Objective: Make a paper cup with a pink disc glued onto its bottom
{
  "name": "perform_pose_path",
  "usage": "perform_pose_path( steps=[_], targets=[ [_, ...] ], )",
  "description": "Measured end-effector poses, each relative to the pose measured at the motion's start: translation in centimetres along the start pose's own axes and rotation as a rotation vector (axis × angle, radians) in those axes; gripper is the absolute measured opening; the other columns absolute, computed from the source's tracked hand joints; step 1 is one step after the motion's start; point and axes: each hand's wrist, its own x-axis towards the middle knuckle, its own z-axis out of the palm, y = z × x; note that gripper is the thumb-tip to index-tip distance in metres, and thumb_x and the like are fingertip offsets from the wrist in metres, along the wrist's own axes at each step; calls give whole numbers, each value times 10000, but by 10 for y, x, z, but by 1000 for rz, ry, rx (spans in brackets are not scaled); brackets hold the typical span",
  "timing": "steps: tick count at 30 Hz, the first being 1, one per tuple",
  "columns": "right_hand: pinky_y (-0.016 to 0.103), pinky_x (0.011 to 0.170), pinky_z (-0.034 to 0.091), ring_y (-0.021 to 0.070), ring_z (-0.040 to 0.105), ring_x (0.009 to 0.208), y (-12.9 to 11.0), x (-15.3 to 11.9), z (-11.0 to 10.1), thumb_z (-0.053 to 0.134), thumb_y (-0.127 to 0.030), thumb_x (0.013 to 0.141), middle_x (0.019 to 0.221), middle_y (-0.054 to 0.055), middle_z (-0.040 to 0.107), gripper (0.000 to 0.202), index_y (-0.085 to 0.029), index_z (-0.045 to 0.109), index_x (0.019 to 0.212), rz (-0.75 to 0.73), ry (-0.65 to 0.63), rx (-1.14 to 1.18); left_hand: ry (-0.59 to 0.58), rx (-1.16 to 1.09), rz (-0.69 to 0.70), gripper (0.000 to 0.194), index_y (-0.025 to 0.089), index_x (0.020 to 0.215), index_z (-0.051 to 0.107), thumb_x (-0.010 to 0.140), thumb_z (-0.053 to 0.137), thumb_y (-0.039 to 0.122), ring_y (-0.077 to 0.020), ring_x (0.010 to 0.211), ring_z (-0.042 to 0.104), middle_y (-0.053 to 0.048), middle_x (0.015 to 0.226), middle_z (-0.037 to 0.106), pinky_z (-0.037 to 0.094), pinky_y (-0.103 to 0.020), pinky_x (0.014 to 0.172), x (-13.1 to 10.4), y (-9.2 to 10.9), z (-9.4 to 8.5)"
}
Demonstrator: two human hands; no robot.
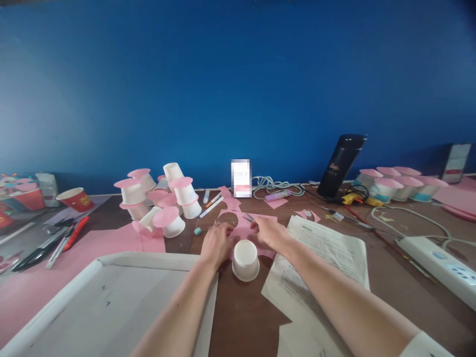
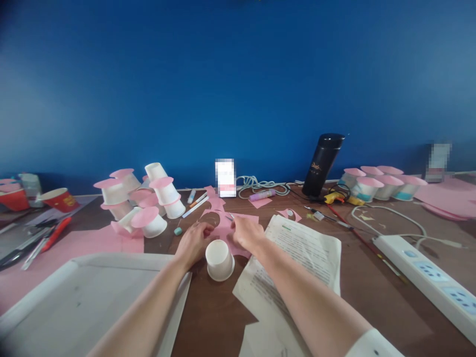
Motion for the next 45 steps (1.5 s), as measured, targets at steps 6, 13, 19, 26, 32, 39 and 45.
perform_pose_path(
  steps=[6,13,19,26,32,39,45],
  targets=[
    [394,761,447,295,632,905,-1,-1,-1,692,-376,681,933,58,699,184,-262,669,823,-18,-1,7,23,2,14,202,174,875,608,739,652,317,-235,920,587,-105,987,634,426,-349,831,-1,1,0],
    [352,745,446,264,626,911,1,-4,0,703,-361,668,1021,60,683,400,-248,613,1042,-28,33,60,11,-28,3,121,197,831,559,749,606,274,-222,842,594,-68,900,641,431,-338,751,-1,3,-2],
    [319,722,425,234,625,874,1,-4,-2,679,-341,692,968,42,697,336,-248,651,1013,-40,79,115,96,-366,-20,165,192,920,573,757,587,213,-185,825,620,-45,895,665,458,-321,764,4,-2,1],
    [238,611,420,133,578,663,4,4,-5,610,-380,761,734,5,664,199,-201,677,816,-96,144,588,210,-817,-111,315,160,969,625,754,641,390,-154,727,609,-37,837,659,477,-284,683,11,-8,-3],
    [170,377,235,78,482,523,-2,5,1,664,-400,703,802,35,644,273,-180,628,861,60,44,1061,107,-918,-112,422,141,998,651,739,665,474,-136,705,580,-37,820,652,432,-243,632,4,3,-10],
    [167,375,193,55,420,487,-9,-3,-2,692,-368,693,671,-17,571,223,-182,607,780,52,-31,1171,68,-1048,-163,347,150,791,634,716,680,486,-73,544,456,23,665,580,343,-210,535,4,3,-5],
    [165,380,192,63,441,512,-7,-1,-1,726,-334,654,658,-28,545,229,-178,611,775,67,-65,1292,86,-1006,-139,340,160,728,620,704,672,496,-78,542,425,29,643,553,331,-214,533,3,3,-5]
  ],
)
